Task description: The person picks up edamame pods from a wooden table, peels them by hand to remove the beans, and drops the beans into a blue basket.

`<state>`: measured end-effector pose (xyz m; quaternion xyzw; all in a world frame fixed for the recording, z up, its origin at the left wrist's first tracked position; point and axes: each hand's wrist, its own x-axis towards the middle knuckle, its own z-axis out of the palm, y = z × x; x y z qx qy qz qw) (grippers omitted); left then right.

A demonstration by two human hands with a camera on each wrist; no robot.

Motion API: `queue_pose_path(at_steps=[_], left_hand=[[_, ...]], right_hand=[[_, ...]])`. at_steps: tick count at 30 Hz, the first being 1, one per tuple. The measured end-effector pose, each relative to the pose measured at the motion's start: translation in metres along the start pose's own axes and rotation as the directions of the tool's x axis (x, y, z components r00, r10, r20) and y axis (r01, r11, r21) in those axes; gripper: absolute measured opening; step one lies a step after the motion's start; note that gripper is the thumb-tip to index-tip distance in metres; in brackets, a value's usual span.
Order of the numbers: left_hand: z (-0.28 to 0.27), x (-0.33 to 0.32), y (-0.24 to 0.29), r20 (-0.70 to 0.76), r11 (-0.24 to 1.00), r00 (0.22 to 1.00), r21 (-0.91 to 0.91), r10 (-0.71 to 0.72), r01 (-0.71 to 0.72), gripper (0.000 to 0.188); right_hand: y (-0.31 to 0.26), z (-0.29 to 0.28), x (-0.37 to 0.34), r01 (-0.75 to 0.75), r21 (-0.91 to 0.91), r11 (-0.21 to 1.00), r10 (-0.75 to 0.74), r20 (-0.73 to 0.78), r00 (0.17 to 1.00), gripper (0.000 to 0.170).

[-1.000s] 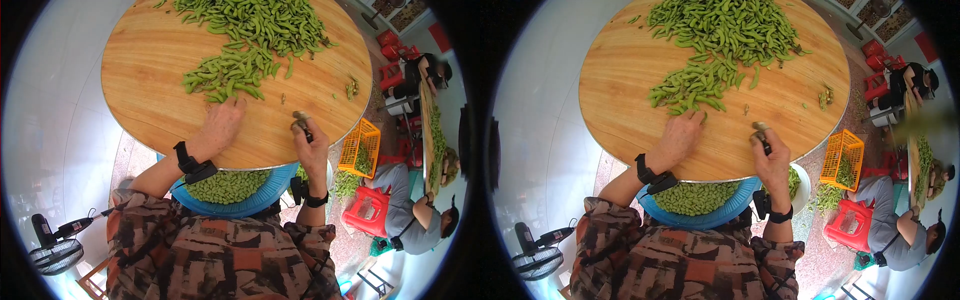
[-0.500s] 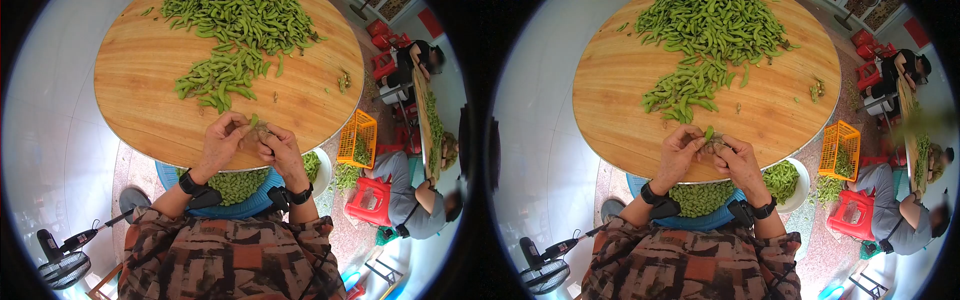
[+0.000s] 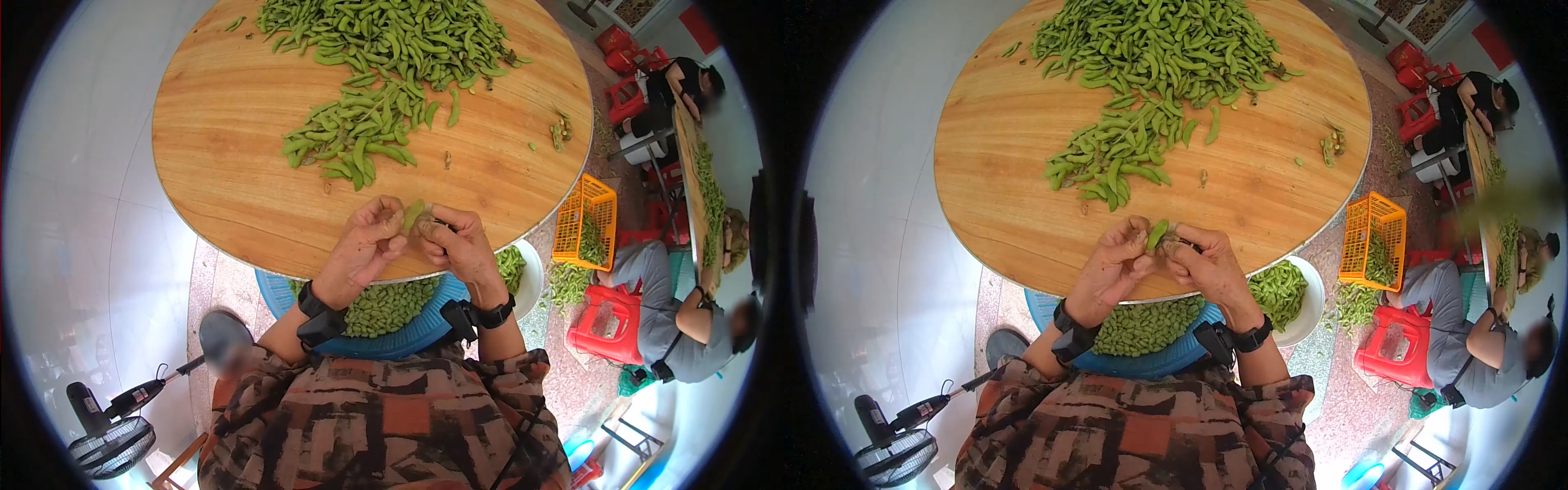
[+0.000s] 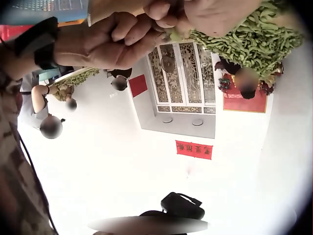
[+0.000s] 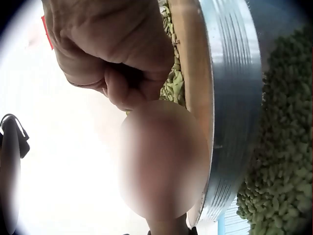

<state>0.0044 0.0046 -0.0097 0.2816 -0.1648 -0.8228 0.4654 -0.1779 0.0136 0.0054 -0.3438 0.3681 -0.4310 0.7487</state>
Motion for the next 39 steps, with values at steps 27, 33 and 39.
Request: queue_pose_path(at_steps=[27, 33, 39], left_hand=[[-0.008, -0.018, -0.01, 0.21, 0.456, 0.933, 0.827, 0.292, -0.329, 0.047], [0.004, -0.051, 0.014, 0.339, 0.552, 0.929, 0.808, -0.149, -0.206, 0.039], [-0.006, -0.03, 0.065, 0.58, -0.337, 0.813, 0.777, 0.054, -0.531, 0.04]], right_hand=[[0.013, 0.042, -0.015, 0.336, -0.842, 0.422, -0.598, 0.02, 0.801, 0.008], [-0.004, 0.0, -0.055, 0.169, -0.898, 0.406, -0.687, -0.179, 0.704, 0.016], [-0.012, -0.104, -0.131, -0.257, -0.953, 0.163, -0.595, -0.303, 0.745, 0.015]])
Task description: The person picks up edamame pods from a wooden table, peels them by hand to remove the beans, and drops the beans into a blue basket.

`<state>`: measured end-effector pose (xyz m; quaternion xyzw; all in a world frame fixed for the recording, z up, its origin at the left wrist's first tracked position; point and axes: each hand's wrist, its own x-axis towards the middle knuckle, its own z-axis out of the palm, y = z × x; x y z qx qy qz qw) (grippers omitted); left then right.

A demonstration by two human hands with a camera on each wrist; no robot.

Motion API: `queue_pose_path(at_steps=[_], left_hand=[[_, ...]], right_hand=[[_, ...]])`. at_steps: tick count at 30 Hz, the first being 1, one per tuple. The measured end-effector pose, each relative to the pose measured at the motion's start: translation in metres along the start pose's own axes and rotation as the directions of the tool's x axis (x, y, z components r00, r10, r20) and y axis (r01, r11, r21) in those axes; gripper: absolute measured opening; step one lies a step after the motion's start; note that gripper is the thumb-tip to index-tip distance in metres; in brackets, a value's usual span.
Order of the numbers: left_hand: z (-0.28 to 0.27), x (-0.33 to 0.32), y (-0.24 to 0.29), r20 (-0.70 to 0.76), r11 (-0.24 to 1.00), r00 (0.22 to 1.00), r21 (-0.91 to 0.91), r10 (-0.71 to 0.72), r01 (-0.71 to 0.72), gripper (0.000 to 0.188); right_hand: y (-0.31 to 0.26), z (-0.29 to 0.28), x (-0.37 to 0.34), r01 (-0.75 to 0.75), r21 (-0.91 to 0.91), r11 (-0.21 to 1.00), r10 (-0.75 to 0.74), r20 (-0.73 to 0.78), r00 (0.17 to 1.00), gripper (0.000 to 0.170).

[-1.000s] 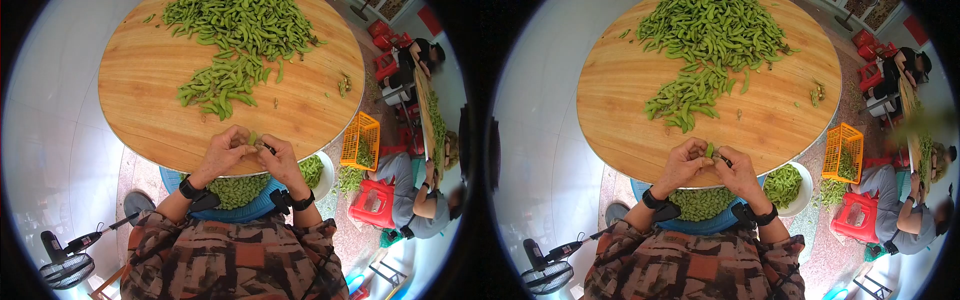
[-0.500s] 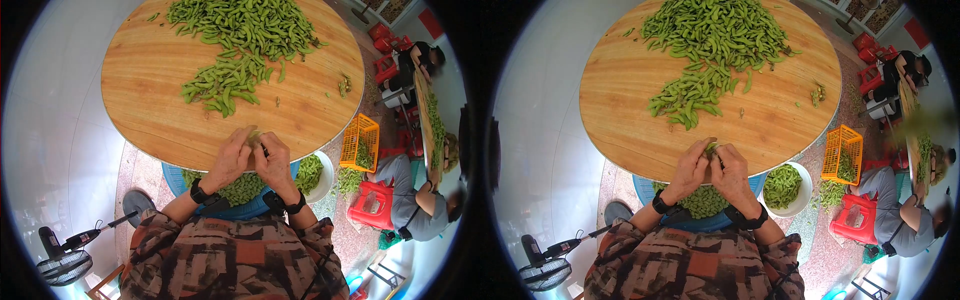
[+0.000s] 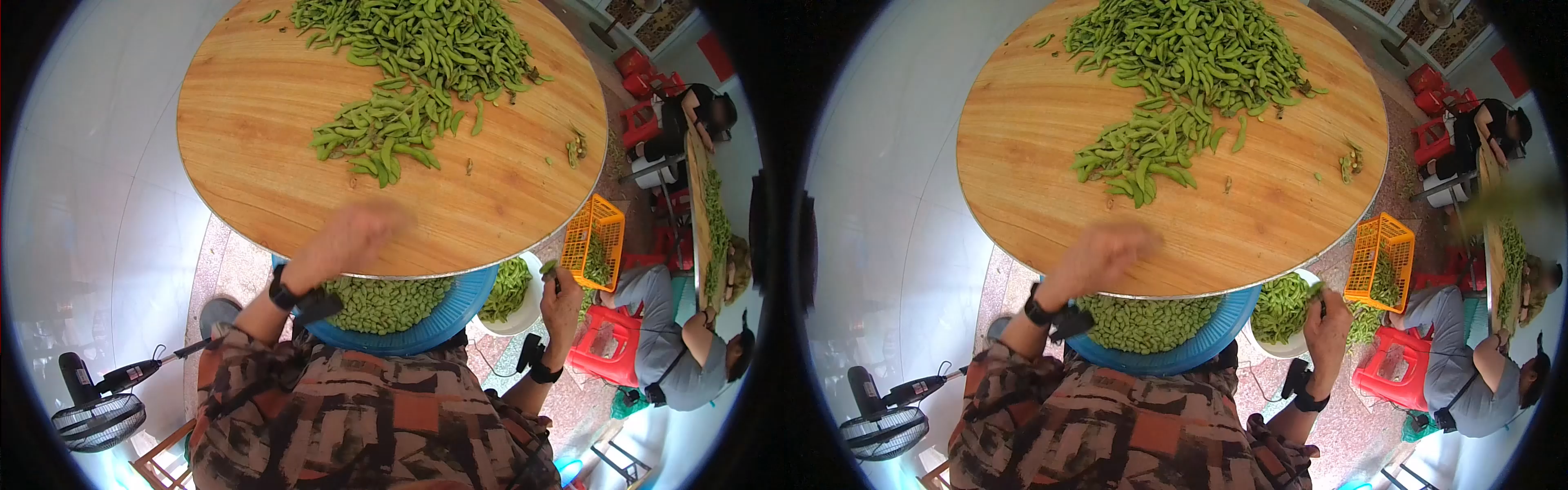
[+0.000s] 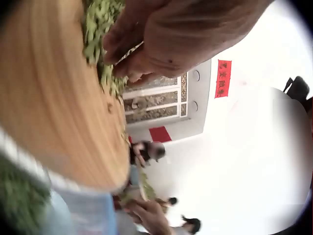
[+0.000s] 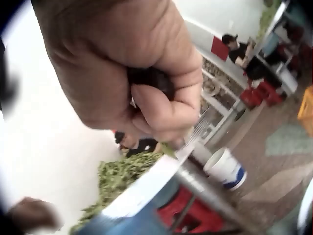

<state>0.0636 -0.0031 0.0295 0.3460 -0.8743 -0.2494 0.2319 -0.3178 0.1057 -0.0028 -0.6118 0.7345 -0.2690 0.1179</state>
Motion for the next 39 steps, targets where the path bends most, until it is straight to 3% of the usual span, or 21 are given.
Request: queue_pose_path(at_steps=[1, 5, 7, 8, 10, 11, 13, 14, 15, 16, 18, 20, 21, 24, 26, 30, 32, 36, 37, 38, 39], left_hand=[[-0.009, 0.014, -0.009, -0.124, 0.969, 0.992, 0.247, 0.019, 0.012, 0.043], [-0.024, 0.047, -0.045, -0.221, 0.921, 0.975, 0.383, 0.009, 0.078, 0.044], [-0.025, 0.052, -0.053, -0.057, 0.93, 0.996, 0.359, -0.064, 0.08, 0.043], [-0.023, 0.052, -0.053, -0.056, 0.93, 0.997, 0.36, -0.06, 0.077, 0.043], [-0.018, 0.05, -0.048, -0.198, 0.924, 0.977, 0.382, 0.078, 0.004, 0.038], [-0.017, 0.049, -0.044, -0.196, 0.924, 0.977, 0.383, 0.08, 0.001, 0.038], [-0.009, 0.045, -0.028, -0.362, 0.99, 0.921, -0.057, -0.142, 0.13, 0.021], [-0.001, 0.041, -0.02, -0.357, 0.99, 0.923, -0.06, -0.143, 0.13, 0.021], [0.008, 0.036, -0.01, -0.231, 0.851, 0.913, -0.489, -0.337, 0.191, 0.017], [0.016, 0.032, -0.002, -0.031, 0.533, 0.89, -0.81, -0.455, 0.245, 0.014], [0.033, 0.028, 0.017, 0.0, 0.407, 0.893, -0.89, -0.45, 0.205, 0.013], [0.043, 0.024, 0.03, 0.035, 0.235, 0.891, -0.959, -0.453, 0.157, 0.011], [0.046, 0.021, 0.032, 0.041, 0.231, 0.89, -0.96, -0.454, 0.161, 0.011], [0.055, 0.014, 0.034, -0.01, 0.323, 0.868, -0.93, -0.497, 0.175, 0.01], [0.063, 0.009, 0.032, -0.143, 0.56, 0.876, -0.813, -0.461, 0.162, 0.009], [0.064, 0.006, 0.031, -0.223, 0.607, 0.856, -0.785, -0.467, 0.127, 0.009], [0.061, 0.008, 0.028, -0.141, 0.488, 0.846, -0.859, -0.514, 0.153, 0.007], [0.058, 0.01, 0.029, -0.01, 0.327, 0.86, -0.927, -0.511, 0.184, 0.006], [0.061, 0.01, 0.028, -0.021, 0.301, 0.855, -0.94, -0.518, 0.159, 0.006], [0.063, 0.01, 0.028, -0.031, 0.274, 0.851, -0.952, -0.525, 0.135, 0.006], [0.063, 0.011, 0.028, -0.03, 0.274, 0.852, -0.952, -0.523, 0.135, 0.006]], right_hand=[[0.016, 0.003, -0.005, 0.066, -0.107, 0.992, -0.064, 0.017, 0.998, 0.016], [0.015, 0.001, -0.008, -0.035, -0.264, 0.964, 0.045, 0.032, 0.998, 0.019], [-0.008, -0.001, -0.003, -0.083, -0.118, 0.99, 0.077, -0.058, 0.995, 0.02], [-0.02, -0.001, 0.0, -0.085, -0.117, 0.99, 0.078, -0.061, 0.995, 0.02], [-0.047, 0.002, 0.009, -0.035, 0.254, 0.967, 0.049, -0.048, 0.998, 0.021], [-0.061, 0.004, 0.012, -0.037, 0.255, 0.966, 0.051, -0.051, 0.997, 0.021], [-0.089, 0.011, 0.017, 0.013, 0.426, 0.905, -0.039, 0.053, 0.998, 0.02], [-0.099, 0.02, 0.02, -0.008, 0.5, 0.866, -0.067, 0.132, 0.989, 0.02], [-0.109, 0.028, 0.023, -0.034, 0.569, 0.822, -0.103, 0.206, 0.973, 0.02], [-0.124, 0.034, 0.026, -0.09, 0.62, 0.779, -0.114, 0.281, 0.953, 0.018], [-0.143, 0.047, 0.031, -0.158, 0.662, 0.733, -0.123, 0.357, 0.926, 0.017], [-0.149, 0.058, 0.034, -0.471, 0.808, 0.355, -0.114, 0.537, 0.836, 0.016], [-0.15, 0.06, 0.035, -0.475, 0.806, 0.354, -0.109, 0.54, 0.835, 0.016], [-0.15, 0.064, 0.036, -0.528, 0.82, 0.221, -0.116, 0.559, 0.821, 0.017], [-0.149, 0.067, 0.036, -0.557, 0.816, 0.157, -0.12, 0.576, 0.809, 0.017], [-0.146, 0.069, 0.032, -0.441, 0.827, 0.349, -0.015, 0.475, 0.88, 0.017], [-0.141, 0.067, 0.033, -0.452, 0.773, 0.446, -0.073, 0.534, 0.842, 0.017], [-0.146, 0.07, 0.033, -0.413, 0.79, 0.453, -0.028, 0.476, 0.879, 0.018], [-0.138, 0.084, 0.037, -0.017, 0.697, 0.717, -0.095, 0.122, 0.988, 0.019], [-0.132, 0.093, 0.038, 0.333, 0.392, 0.858, -0.271, -0.206, 0.94, 0.019], [-0.132, 0.093, 0.036, 0.333, 0.391, 0.858, -0.27, -0.208, 0.94, 0.019]])
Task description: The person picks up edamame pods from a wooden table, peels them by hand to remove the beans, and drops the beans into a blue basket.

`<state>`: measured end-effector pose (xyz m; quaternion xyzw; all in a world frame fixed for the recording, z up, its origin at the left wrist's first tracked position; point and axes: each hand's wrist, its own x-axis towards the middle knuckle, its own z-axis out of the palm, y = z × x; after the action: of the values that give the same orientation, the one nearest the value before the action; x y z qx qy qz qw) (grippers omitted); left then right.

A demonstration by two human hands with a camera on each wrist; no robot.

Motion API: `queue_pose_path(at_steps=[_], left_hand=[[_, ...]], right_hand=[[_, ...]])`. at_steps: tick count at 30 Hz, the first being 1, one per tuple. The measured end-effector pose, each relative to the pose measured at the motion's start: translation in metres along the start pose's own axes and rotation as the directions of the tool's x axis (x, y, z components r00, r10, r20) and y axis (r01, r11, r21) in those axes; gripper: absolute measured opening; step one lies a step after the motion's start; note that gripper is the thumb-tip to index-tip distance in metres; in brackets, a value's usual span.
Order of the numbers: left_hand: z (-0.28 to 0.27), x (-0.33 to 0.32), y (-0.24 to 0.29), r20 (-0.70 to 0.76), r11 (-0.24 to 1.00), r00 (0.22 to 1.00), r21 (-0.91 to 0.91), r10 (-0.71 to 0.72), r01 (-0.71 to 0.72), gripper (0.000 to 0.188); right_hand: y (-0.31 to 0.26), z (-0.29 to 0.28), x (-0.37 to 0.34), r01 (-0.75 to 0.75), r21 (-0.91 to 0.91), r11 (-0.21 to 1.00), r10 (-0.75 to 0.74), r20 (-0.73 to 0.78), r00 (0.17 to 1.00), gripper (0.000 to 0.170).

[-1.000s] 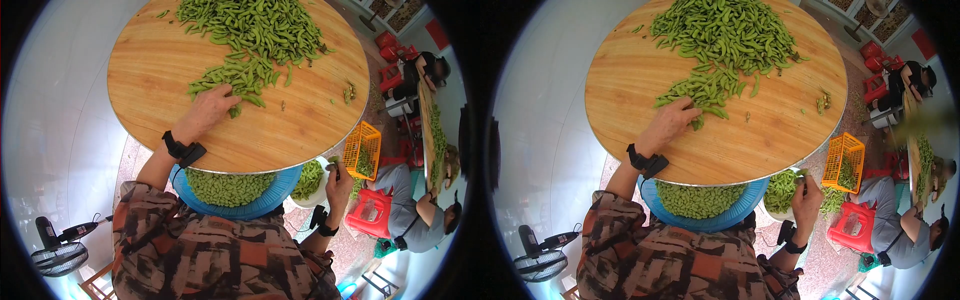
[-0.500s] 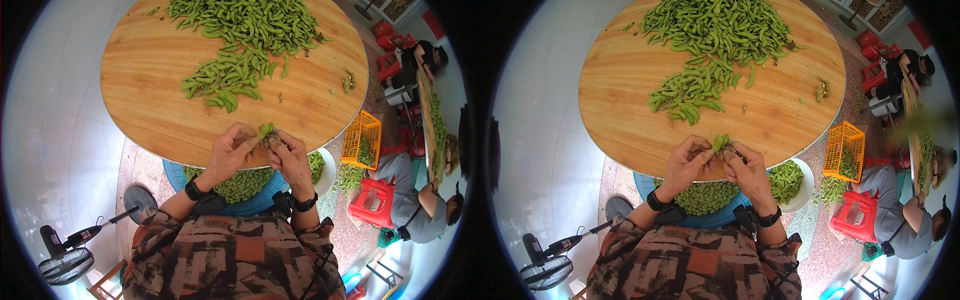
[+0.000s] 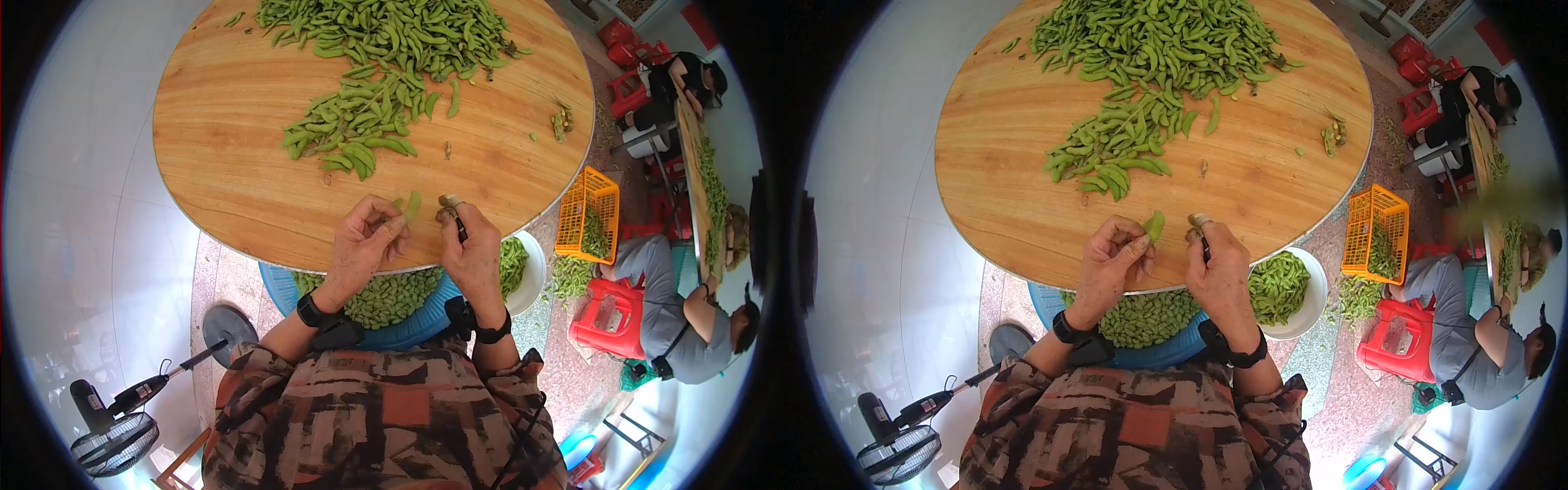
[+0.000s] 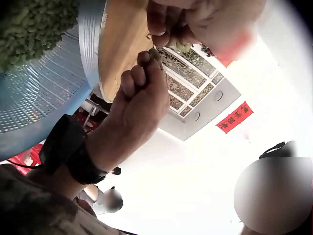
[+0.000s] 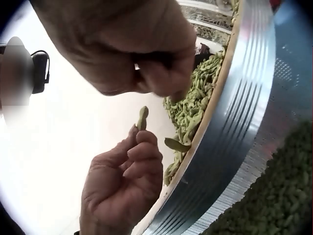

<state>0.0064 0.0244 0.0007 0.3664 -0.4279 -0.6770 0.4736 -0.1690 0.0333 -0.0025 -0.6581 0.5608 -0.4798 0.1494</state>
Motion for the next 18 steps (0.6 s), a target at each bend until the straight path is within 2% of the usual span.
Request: queue_pose_path(at_steps=[2, 3, 4, 5, 6, 8, 9, 11, 12, 14, 18], left_hand=[[0.001, 0.0, 0.001, 0.006, 1.0, 1.0, 0.013, 0.011, -0.011, 0.007], [0.002, 0.0, 0.0, 0.007, 1.0, 1.0, 0.012, 0.009, -0.009, 0.007], [0.003, 0.0, -0.001, 0.022, 1.0, 1.0, 0.009, -0.002, 0.001, 0.007], [0.004, 0.0, -0.002, 0.038, 1.0, 0.999, 0.007, -0.011, 0.01, 0.007], [0.005, 0.0, -0.002, 0.04, 1.0, 0.999, 0.007, -0.01, 0.01, 0.007], [0.006, -0.002, 0.0, 0.035, 0.998, 0.999, 0.064, 0.003, -0.005, 0.007], [0.005, -0.003, -0.002, 0.034, 0.998, 0.999, 0.064, 0.004, -0.006, 0.007], [0.002, -0.006, -0.009, 0.019, 0.93, 0.988, 0.335, 0.152, -0.149, 0.007], [0.003, -0.007, -0.006, 0.018, 0.93, 0.988, 0.335, 0.152, -0.149, 0.007], [0.004, -0.01, 0.0, 0.052, 0.794, 0.962, 0.553, 0.27, -0.253, 0.006], [0.003, -0.009, 0.001, 0.086, 0.758, 0.946, 0.578, 0.311, -0.302, 0.005]], right_hand=[[-0.006, -0.003, -0.002, -0.185, 0.282, 0.941, 0.161, 0.105, 0.981, 0.017], [-0.012, -0.01, 0.0, -0.186, 0.281, 0.941, 0.163, 0.105, 0.981, 0.017], [-0.019, -0.021, 0.004, -0.49, 0.462, 0.739, 0.344, 0.366, 0.865, 0.016], [-0.022, -0.026, 0.006, -0.745, 0.512, 0.428, 0.404, 0.629, 0.664, 0.015], [-0.021, -0.026, 0.006, -0.744, 0.512, 0.428, 0.405, 0.628, 0.665, 0.015], [-0.017, -0.023, 0.005, -0.767, 0.6, 0.227, 0.367, 0.677, 0.638, 0.015], [-0.016, -0.021, 0.004, -0.767, 0.6, 0.227, 0.366, 0.678, 0.638, 0.015], [-0.015, -0.016, 0.001, -0.745, 0.61, 0.269, 0.348, 0.66, 0.666, 0.015], [-0.015, -0.017, 0.001, -0.745, 0.61, 0.268, 0.347, 0.661, 0.666, 0.015], [-0.016, -0.019, 0.002, -0.757, 0.607, 0.242, 0.314, 0.689, 0.653, 0.016], [-0.012, -0.024, -0.001, -0.746, 0.625, 0.228, 0.256, 0.701, 0.666, 0.017]])
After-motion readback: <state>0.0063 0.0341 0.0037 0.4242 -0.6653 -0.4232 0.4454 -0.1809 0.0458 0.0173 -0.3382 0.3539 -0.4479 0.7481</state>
